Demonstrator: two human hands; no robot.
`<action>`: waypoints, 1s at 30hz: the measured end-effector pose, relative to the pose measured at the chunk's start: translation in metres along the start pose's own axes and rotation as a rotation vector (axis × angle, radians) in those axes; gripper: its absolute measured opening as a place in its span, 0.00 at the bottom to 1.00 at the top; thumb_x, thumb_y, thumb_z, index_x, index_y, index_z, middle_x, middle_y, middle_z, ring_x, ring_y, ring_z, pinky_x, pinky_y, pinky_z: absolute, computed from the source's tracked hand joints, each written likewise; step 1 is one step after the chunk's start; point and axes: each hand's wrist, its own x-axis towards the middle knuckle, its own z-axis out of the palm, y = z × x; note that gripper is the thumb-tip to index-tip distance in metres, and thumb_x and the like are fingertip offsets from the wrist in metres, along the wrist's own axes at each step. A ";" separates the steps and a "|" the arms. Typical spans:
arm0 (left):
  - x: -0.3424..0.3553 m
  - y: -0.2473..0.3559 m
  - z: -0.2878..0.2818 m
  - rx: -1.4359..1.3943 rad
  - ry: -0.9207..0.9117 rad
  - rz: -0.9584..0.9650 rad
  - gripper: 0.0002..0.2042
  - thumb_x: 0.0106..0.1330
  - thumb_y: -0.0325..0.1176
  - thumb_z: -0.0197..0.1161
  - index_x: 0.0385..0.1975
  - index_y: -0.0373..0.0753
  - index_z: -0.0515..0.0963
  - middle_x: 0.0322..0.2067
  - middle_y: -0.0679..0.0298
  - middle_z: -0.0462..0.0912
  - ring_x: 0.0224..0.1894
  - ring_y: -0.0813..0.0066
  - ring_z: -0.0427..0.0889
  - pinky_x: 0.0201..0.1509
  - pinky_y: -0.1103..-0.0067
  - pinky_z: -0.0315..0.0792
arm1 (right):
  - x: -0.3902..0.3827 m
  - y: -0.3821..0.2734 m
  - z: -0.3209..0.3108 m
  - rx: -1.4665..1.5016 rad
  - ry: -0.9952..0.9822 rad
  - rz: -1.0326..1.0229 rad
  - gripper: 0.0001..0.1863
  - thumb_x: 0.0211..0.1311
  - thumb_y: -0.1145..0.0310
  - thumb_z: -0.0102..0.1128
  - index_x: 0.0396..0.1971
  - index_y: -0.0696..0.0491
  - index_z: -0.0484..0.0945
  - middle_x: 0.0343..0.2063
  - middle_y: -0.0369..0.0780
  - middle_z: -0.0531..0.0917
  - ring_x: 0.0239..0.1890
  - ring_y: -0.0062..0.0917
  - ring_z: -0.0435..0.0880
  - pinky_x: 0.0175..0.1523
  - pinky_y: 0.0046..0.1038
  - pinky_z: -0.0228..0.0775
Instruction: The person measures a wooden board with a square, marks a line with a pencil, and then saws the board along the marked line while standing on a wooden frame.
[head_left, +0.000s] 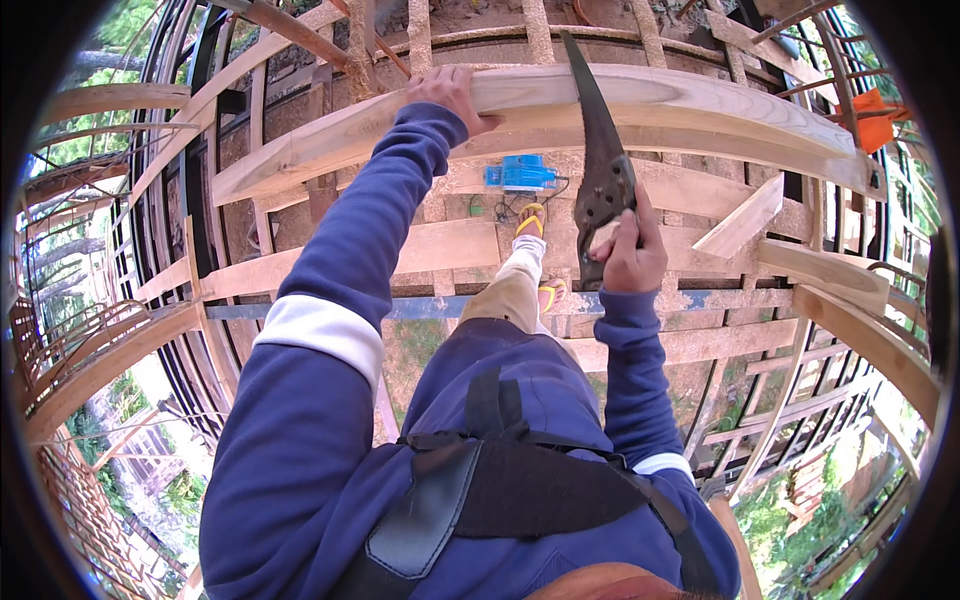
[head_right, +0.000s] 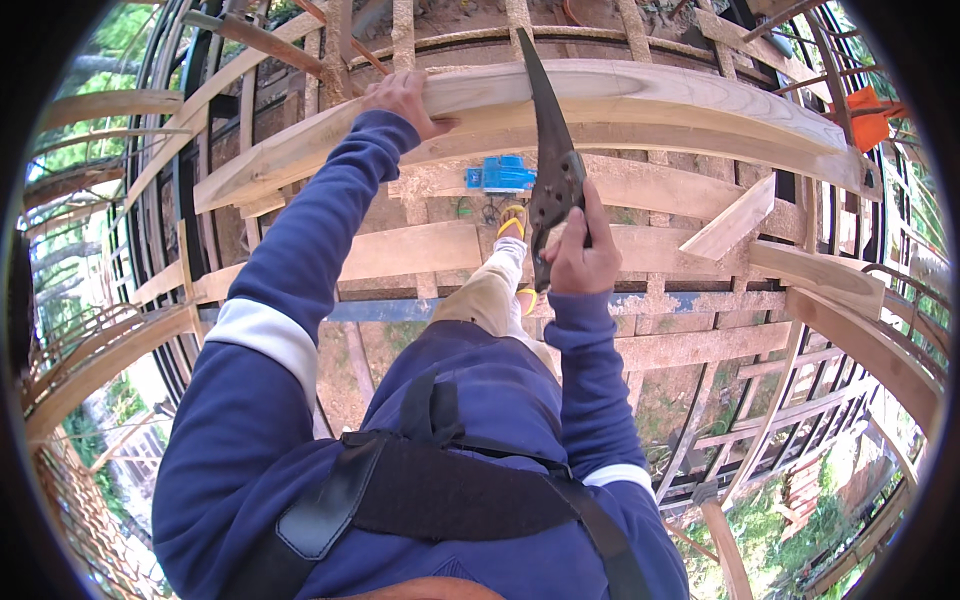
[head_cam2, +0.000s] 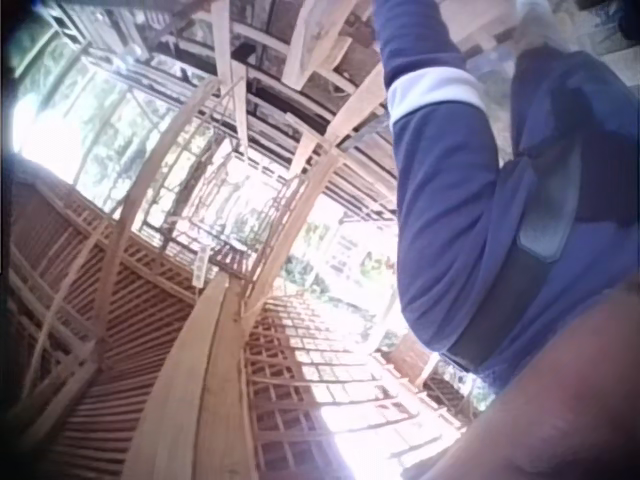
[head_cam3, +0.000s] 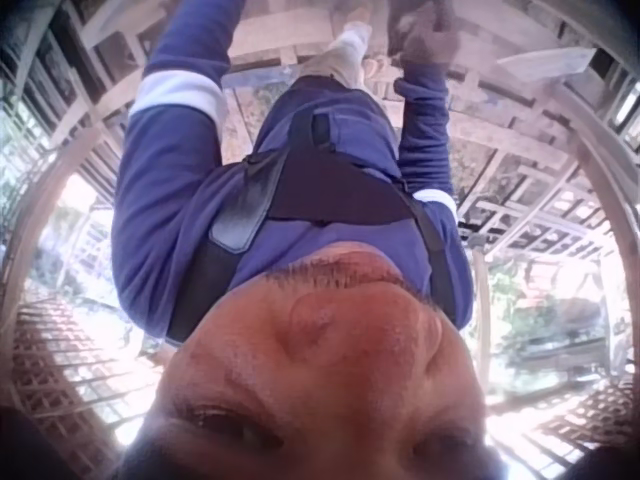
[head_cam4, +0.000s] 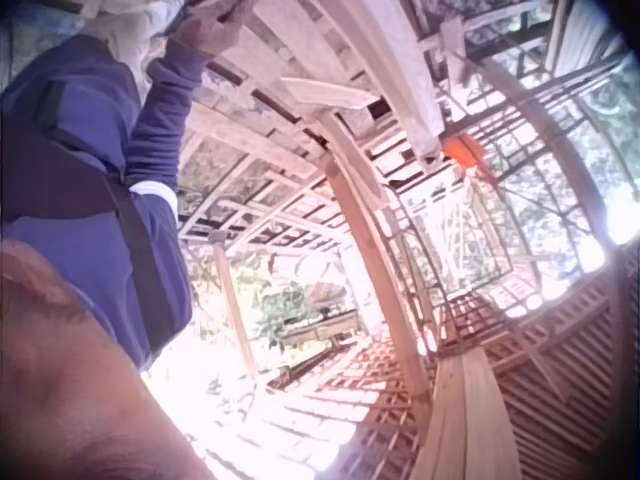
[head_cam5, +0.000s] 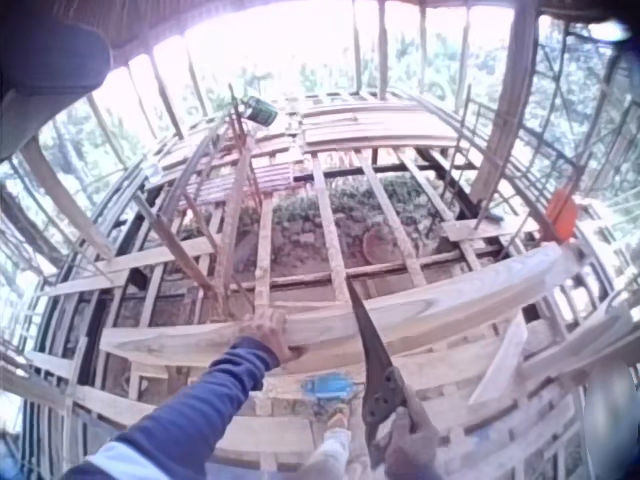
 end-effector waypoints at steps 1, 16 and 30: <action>0.000 0.000 0.002 0.014 0.010 0.014 0.40 0.44 0.64 0.75 0.54 0.41 0.78 0.50 0.55 0.84 0.55 0.59 0.81 0.61 0.65 0.70 | 0.007 -0.006 0.006 -0.068 0.000 -0.021 0.21 0.75 0.72 0.50 0.66 0.53 0.73 0.17 0.33 0.76 0.16 0.12 0.73 0.23 0.20 0.68; 0.003 0.004 0.002 -0.016 -0.017 0.008 0.38 0.44 0.63 0.75 0.51 0.41 0.79 0.51 0.56 0.83 0.56 0.61 0.80 0.62 0.64 0.69 | 0.021 -0.009 0.013 -0.102 0.045 0.008 0.20 0.73 0.72 0.52 0.63 0.53 0.77 0.25 0.38 0.85 0.16 0.13 0.75 0.22 0.23 0.69; 0.003 -0.001 0.005 0.004 0.047 0.025 0.40 0.44 0.63 0.75 0.53 0.41 0.78 0.49 0.57 0.84 0.53 0.59 0.82 0.61 0.64 0.71 | -0.021 -0.003 -0.009 -0.111 0.044 0.026 0.21 0.76 0.74 0.48 0.66 0.55 0.73 0.17 0.29 0.72 0.16 0.10 0.67 0.22 0.18 0.64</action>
